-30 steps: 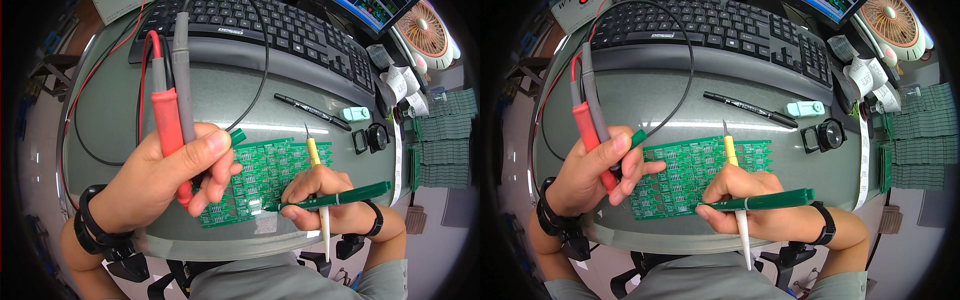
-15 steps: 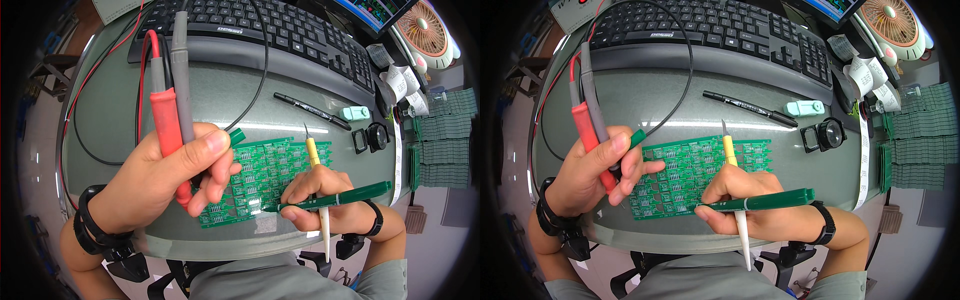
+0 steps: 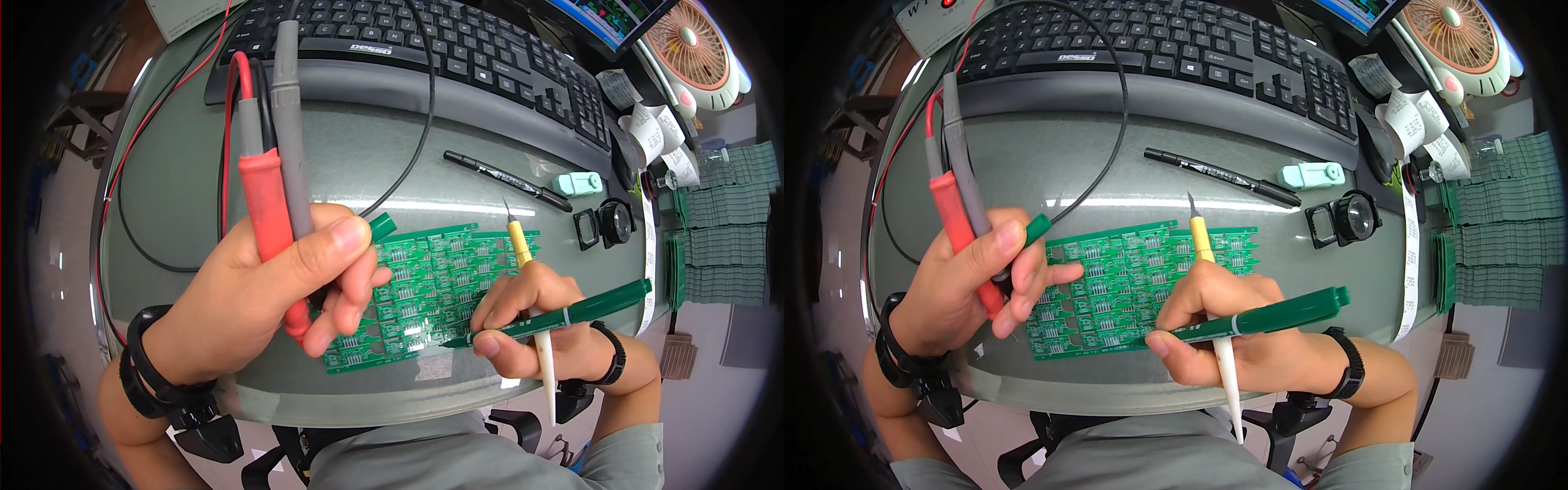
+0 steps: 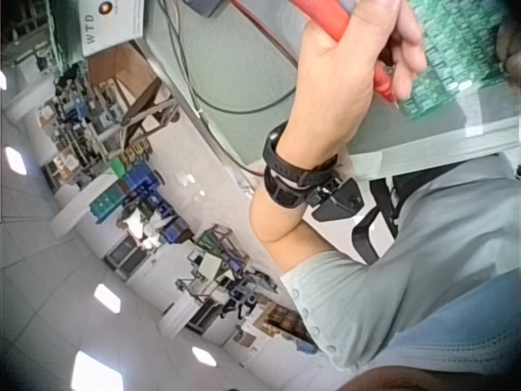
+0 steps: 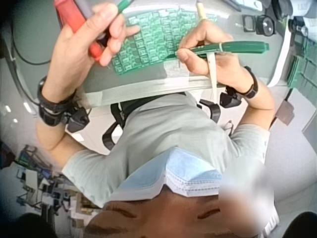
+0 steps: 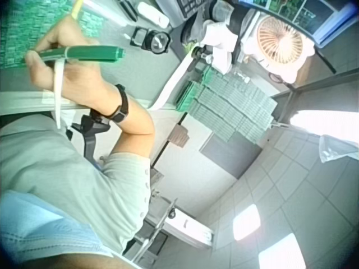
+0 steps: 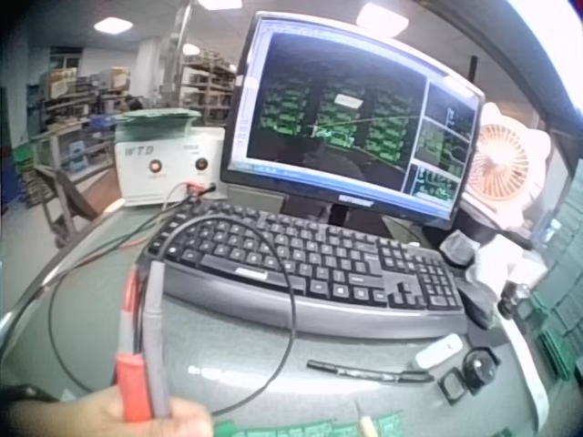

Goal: Testing and inspecting printed circuit boards using multimeter probes and a computer interface.

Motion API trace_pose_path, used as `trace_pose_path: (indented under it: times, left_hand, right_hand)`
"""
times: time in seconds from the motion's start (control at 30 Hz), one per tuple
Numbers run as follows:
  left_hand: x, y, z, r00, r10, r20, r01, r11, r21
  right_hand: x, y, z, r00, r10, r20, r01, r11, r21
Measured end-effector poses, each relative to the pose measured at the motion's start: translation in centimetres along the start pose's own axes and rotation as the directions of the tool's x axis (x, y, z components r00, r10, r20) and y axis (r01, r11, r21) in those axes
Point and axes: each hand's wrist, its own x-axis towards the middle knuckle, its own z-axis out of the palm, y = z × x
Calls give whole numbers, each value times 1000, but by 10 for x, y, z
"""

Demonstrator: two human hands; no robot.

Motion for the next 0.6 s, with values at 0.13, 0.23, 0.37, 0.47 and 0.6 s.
trace_pose_path:
  times: [0.13, 0.23, 0.37, 0.47, 0.6]
  left_hand:
    - [0, 0, 0, 1000, -3, 8, 3, 1000, 3]
    - [0, 0, 0, 1000, -3, 8, 3, 1000, 11]
    - [0, 0, 0, 1000, -1, 8, 1, 1000, 6]
    - [0, 0, -1, 1000, -2, 10, 2, 1000, 3]
    - [0, 0, -1, 1000, 0, 12, 0, 1000, 4]
  right_hand:
    - [0, 0, -1, 998, 34, 50, -31, 998, -45]
    - [0, 0, -1, 999, 33, 41, -31, 997, -68]
    - [2, 0, -1, 999, 21, 37, -19, 998, -64]
    - [4, -2, -4, 991, 23, 128, -7, 992, -122]
    - [4, -3, -4, 991, 17, 133, 2, 990, -141]
